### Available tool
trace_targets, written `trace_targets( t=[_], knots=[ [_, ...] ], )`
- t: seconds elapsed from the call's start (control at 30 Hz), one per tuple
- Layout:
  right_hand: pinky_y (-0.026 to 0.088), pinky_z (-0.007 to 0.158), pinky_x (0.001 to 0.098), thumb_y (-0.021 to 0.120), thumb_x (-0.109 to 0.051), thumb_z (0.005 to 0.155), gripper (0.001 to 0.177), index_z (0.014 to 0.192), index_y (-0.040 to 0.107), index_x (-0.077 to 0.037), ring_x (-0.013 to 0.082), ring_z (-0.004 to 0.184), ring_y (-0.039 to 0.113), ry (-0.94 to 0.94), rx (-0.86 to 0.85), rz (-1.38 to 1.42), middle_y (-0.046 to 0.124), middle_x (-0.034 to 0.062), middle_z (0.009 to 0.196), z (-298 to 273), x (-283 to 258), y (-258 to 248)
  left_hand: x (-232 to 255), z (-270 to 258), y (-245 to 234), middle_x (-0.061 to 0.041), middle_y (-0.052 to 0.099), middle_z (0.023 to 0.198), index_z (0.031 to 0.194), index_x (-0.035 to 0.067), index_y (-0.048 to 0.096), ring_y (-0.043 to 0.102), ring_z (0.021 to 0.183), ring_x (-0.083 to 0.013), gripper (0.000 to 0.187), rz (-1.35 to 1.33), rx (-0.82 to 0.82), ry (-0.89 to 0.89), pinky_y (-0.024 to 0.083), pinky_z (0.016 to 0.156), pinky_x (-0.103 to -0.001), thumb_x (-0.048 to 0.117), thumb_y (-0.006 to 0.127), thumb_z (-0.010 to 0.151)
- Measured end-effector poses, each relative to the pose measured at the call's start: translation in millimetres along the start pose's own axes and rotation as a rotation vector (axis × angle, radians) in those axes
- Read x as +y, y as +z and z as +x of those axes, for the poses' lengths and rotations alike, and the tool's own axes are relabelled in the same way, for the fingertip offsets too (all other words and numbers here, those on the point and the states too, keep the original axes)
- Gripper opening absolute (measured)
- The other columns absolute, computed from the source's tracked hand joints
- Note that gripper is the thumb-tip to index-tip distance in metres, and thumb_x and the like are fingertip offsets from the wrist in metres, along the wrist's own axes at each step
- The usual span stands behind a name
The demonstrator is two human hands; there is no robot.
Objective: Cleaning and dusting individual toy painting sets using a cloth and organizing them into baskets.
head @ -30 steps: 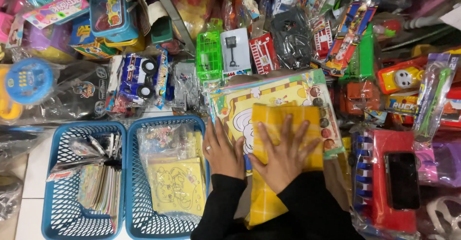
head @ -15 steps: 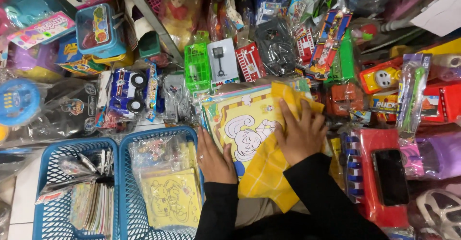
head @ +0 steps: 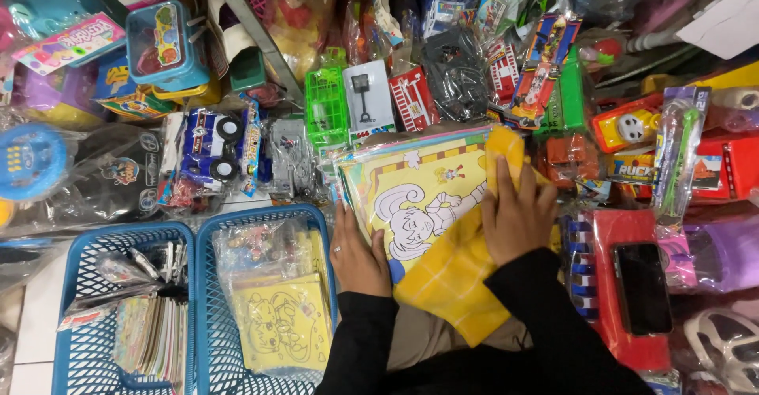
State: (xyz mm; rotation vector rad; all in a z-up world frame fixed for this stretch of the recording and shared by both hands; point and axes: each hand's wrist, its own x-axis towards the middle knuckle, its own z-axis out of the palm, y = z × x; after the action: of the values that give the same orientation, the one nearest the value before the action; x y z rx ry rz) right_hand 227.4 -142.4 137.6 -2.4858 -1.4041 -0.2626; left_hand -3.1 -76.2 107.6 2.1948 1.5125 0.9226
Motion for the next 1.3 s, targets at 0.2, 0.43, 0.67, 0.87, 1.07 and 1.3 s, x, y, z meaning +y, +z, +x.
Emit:
trace_targets(
  t=[0.2, 0.43, 0.67, 0.87, 1.07, 1.3],
  knots=[
    [0.041, 0.094, 0.055, 0.062, -0.033, 0.094, 0.06, 0.151, 0.052, -0.017, 0.0399, 0.113, 0.048, -0.107, -0.045, 0.042, 0.051, 0.0141, 0.146, 42.5, -33.5, 0.3, -5.9, -0.6, 4.2, -0.023, 0.037, 0.162, 0.152, -0.003, 0.034, 0.044, 0.144, -0.0412, 0.066, -0.041, 0.014, -0.011, 0.036, 0.112, -0.05, 0.016, 0.065, 0.097],
    [0.043, 0.088, 0.0531, 0.065, -0.03, 0.087, 0.067, 0.151, 0.049, -0.018, 0.0373, 0.109, 0.05, -0.463, -0.115, 0.203, 0.051, 0.013, 0.147, -43.9, -70.3, -16.4, 2.2, 1.0, -8.3, -0.025, 0.037, 0.162, 0.151, -0.003, 0.034, 0.04, 0.146, -0.0454, 0.066, -0.192, 0.047, 0.01, 0.036, 0.117, -0.05, 0.011, 0.067, 0.096],
    [0.043, 0.093, 0.053, 0.063, -0.028, 0.088, 0.065, 0.151, 0.05, -0.021, 0.0367, 0.108, 0.05, -0.328, -0.03, 0.121, 0.053, 0.0096, 0.143, -45.5, -24.8, -13.6, -2.0, 0.8, 0.0, -0.028, 0.037, 0.16, 0.147, -0.004, 0.036, 0.04, 0.146, -0.0474, 0.064, -0.322, 0.057, 0.01, 0.035, 0.118, -0.05, 0.016, 0.069, 0.095],
    [0.043, 0.091, 0.0525, 0.065, -0.028, 0.09, 0.06, 0.149, 0.053, -0.02, 0.0365, 0.107, 0.05, -0.214, -0.072, -0.002, 0.054, 0.0088, 0.144, 31.9, -56.8, -15.3, -3.9, 2.0, 4.1, -0.027, 0.038, 0.162, 0.149, -0.005, 0.04, 0.041, 0.148, -0.0472, 0.051, -0.272, 0.064, 0.048, 0.034, 0.12, -0.052, 0.024, 0.048, 0.109],
    [0.043, 0.086, 0.0513, 0.066, -0.031, 0.089, 0.065, 0.151, 0.05, -0.021, 0.0354, 0.106, 0.05, -0.459, -0.115, 0.253, 0.051, 0.0081, 0.147, 7.8, -100.2, -8.3, -13.2, -2.6, 7.0, -0.028, 0.04, 0.16, 0.149, -0.006, 0.04, 0.042, 0.145, -0.048, 0.049, -0.283, 0.119, 0.025, 0.035, 0.12, -0.052, 0.025, 0.039, 0.11],
    [0.042, 0.094, 0.0518, 0.065, -0.028, 0.089, 0.063, 0.151, 0.053, -0.024, 0.0371, 0.112, 0.049, -0.32, -0.086, 0.109, 0.051, 0.0075, 0.152, 23.7, -44.8, -12.0, -10.7, -2.6, 0.0, -0.029, 0.038, 0.159, 0.149, -0.006, 0.039, 0.04, 0.146, -0.0477, 0.05, -0.268, 0.08, 0.013, 0.034, 0.119, -0.053, 0.028, 0.036, 0.113]
  ],
)
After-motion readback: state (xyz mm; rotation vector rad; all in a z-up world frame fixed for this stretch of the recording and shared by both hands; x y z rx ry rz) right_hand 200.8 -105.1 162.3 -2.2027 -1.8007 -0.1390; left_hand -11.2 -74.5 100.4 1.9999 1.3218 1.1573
